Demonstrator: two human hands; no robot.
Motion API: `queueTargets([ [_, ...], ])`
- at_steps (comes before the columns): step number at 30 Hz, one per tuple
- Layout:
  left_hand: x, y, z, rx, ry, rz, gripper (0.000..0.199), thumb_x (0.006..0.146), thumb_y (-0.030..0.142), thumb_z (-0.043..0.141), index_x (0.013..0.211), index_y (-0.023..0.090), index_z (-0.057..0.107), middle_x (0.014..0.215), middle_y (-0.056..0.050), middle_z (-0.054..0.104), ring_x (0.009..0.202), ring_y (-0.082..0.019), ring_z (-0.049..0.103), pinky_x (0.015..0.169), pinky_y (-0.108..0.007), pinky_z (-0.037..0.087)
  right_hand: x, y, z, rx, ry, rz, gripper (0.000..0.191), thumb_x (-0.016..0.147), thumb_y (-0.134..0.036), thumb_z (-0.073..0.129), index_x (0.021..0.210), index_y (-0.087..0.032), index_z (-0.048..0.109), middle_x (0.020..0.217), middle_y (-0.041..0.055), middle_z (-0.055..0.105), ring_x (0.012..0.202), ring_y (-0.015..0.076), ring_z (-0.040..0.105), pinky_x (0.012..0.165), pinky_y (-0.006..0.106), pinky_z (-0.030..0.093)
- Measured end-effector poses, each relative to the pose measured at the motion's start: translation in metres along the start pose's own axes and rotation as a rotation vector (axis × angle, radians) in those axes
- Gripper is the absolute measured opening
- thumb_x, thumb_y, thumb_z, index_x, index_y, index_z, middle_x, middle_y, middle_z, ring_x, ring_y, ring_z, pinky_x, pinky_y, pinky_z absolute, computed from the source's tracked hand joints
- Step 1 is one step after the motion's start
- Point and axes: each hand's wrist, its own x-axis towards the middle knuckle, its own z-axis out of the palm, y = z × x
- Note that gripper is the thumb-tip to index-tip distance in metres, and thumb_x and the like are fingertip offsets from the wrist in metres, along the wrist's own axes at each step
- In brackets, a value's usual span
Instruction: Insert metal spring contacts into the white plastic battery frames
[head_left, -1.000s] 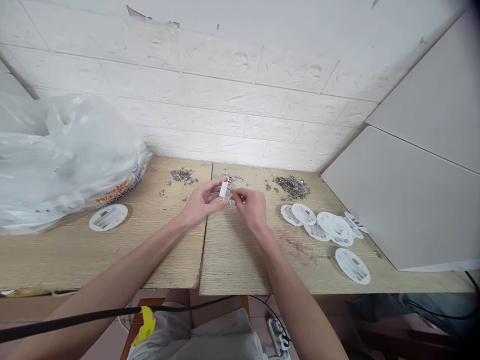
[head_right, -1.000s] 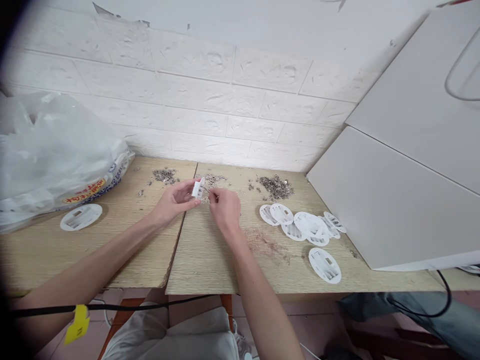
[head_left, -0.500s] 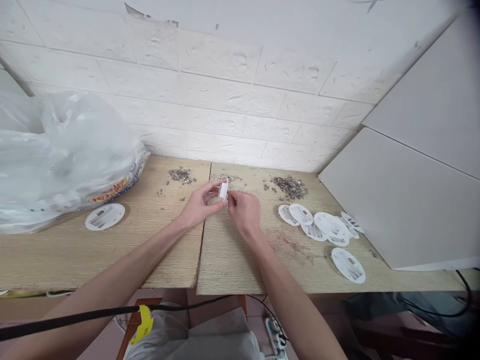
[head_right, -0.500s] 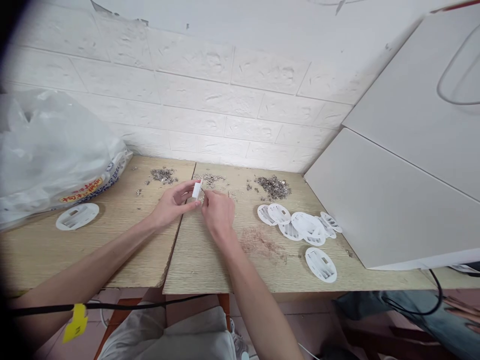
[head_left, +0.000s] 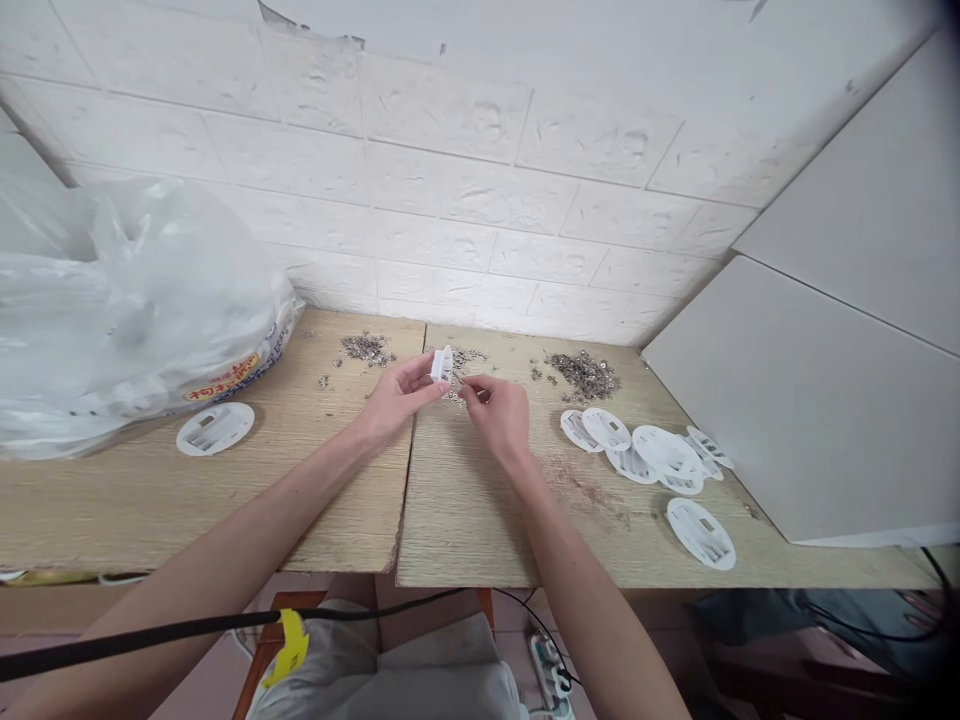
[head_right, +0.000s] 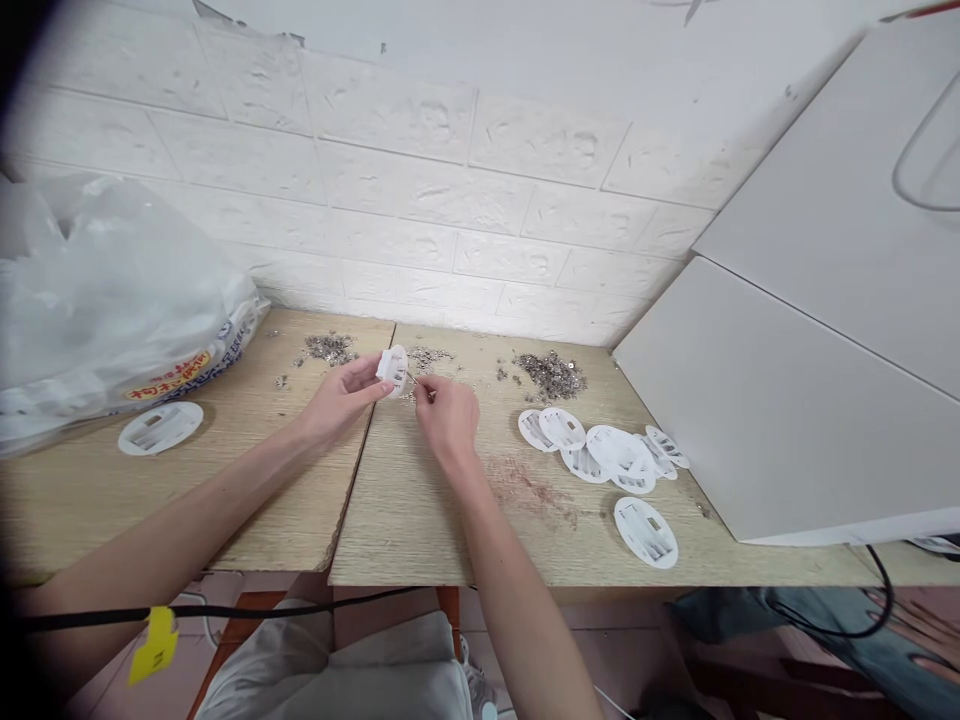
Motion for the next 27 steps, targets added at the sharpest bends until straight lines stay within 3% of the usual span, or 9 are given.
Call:
queueTargets([
  [12,-0.0038,0.0038,-0.0001,0.103,-0.067,0.021,0.060,0.071,0.031,0.075,0.127,0.018,0.057,0.128,-0.011,0.060,0.115,-0.026,0.058,0.103,-0.040,0.043,-0.0012,-0.0008,0.0005,-0.084,-0.004,-0.035,0.022,0.083,-0.021,0.054,0.090,-0.024,0.074,0.082,0.0023,0.073,0.071,0.0156,0.063,0.065,0.024,0.039],
  [20,-0.0035,0.0004,-0.0018,0.124,-0.090,0.039,0.060,0.070,0.029,0.075,0.126,0.019,0.057,0.133,-0.010,0.056,0.120,-0.026,0.054,0.106,-0.043,0.041,-0.0054,-0.0001,0.0041,-0.337,0.076,-0.201,0.026,0.086,-0.019,0.049,0.089,-0.024,0.074,0.082,0.0020,0.072,0.070,0.0165,0.060,0.056,0.026,0.027],
  [27,-0.0041,-0.0012,0.0005,0.145,-0.086,0.061,0.057,0.069,0.026,0.075,0.123,0.018,0.058,0.130,-0.011,0.058,0.120,-0.025,0.053,0.107,-0.043,0.039,-0.0079,0.0004,0.0056,-0.415,0.081,-0.269,0.028,0.086,-0.016,0.046,0.093,-0.023,0.073,0.080,0.0029,0.070,0.071,0.0165,0.057,0.055,0.028,0.022],
])
